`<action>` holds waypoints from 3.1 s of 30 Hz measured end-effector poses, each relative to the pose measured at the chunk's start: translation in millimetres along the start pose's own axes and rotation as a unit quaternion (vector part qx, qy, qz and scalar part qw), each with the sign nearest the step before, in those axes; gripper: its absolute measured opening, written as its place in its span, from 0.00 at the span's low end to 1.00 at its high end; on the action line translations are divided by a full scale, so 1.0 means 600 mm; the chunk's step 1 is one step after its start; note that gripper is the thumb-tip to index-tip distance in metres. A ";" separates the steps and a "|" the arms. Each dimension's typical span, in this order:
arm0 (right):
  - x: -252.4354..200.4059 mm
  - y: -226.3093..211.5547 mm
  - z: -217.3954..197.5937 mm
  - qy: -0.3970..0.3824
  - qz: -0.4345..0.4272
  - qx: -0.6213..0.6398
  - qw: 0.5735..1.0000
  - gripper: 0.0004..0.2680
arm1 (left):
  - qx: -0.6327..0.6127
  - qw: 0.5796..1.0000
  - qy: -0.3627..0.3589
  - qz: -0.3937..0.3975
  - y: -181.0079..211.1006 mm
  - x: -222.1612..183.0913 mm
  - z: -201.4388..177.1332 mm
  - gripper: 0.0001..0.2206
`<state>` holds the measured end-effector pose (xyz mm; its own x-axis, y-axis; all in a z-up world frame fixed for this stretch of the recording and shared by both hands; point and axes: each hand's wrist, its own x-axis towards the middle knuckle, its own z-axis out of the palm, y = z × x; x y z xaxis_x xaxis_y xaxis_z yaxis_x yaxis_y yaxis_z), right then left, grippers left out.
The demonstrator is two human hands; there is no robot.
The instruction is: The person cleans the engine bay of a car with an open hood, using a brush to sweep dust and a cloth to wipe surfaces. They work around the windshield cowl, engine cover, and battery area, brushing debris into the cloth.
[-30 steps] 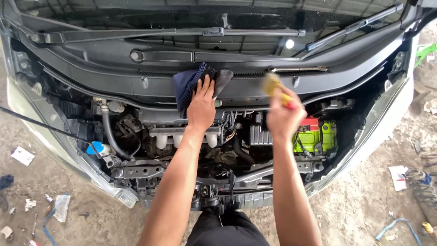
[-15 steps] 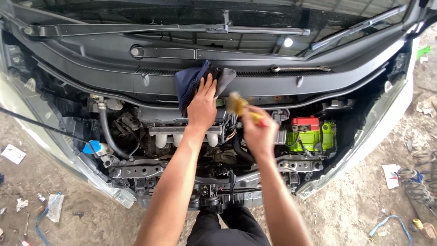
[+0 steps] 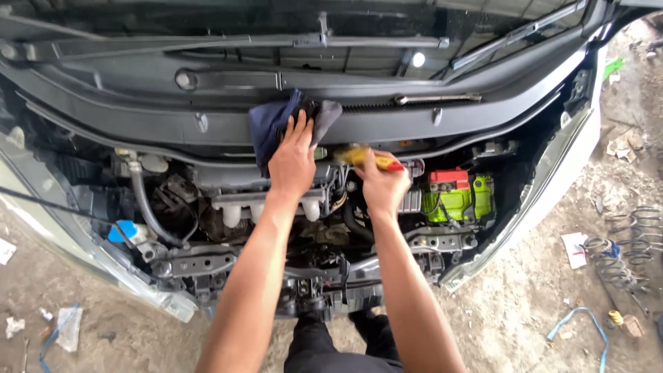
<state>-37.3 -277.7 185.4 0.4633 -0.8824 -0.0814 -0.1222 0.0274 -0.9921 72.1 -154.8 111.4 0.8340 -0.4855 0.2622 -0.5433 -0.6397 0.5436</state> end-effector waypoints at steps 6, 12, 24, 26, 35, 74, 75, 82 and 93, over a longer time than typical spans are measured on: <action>0.131 0.104 -0.134 0.180 -0.153 -0.251 0.939 0.10 | 0.009 1.000 -0.017 -0.021 0.003 -0.002 -0.001 0.25; 0.095 0.051 -0.127 0.019 -0.352 -0.390 0.850 0.11 | 0.054 0.997 -0.013 -0.053 0.038 -0.001 0.003 0.26; 0.212 0.082 -0.260 0.142 -0.156 -0.184 0.960 0.08 | 0.094 0.995 -0.008 -0.040 0.038 0.013 0.004 0.25; 0.178 0.041 -0.272 0.129 -0.199 -0.158 0.959 0.04 | 0.147 0.989 0.021 -0.008 0.057 0.017 0.033 0.25; 0.068 0.014 -0.306 -0.007 -0.135 -0.050 0.990 0.08 | 0.150 0.980 0.059 0.119 0.241 0.044 0.169 0.29; 0.085 -0.027 -0.321 -0.048 -0.027 0.073 0.996 0.05 | 0.228 0.958 0.093 0.145 0.195 -0.030 0.163 0.10; 0.084 -0.029 -0.323 -0.052 -0.025 0.079 0.995 0.05 | 0.230 0.960 0.112 0.115 0.183 -0.042 0.151 0.09; 0.103 -0.002 -0.347 -0.031 -0.028 0.089 0.995 0.06 | 0.266 0.950 0.148 0.075 0.200 -0.044 0.153 0.08; 0.133 -0.004 -0.383 -0.048 -0.036 0.036 0.998 0.07 | 0.256 0.954 0.139 0.069 0.123 -0.059 0.187 0.10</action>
<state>-201.9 -455.9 203.2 0.5502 -0.8349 -0.0151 -0.0235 0.0026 -0.9997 -8.6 -251.6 53.1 0.7056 -0.4554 0.5429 -0.5665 -0.8228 0.0461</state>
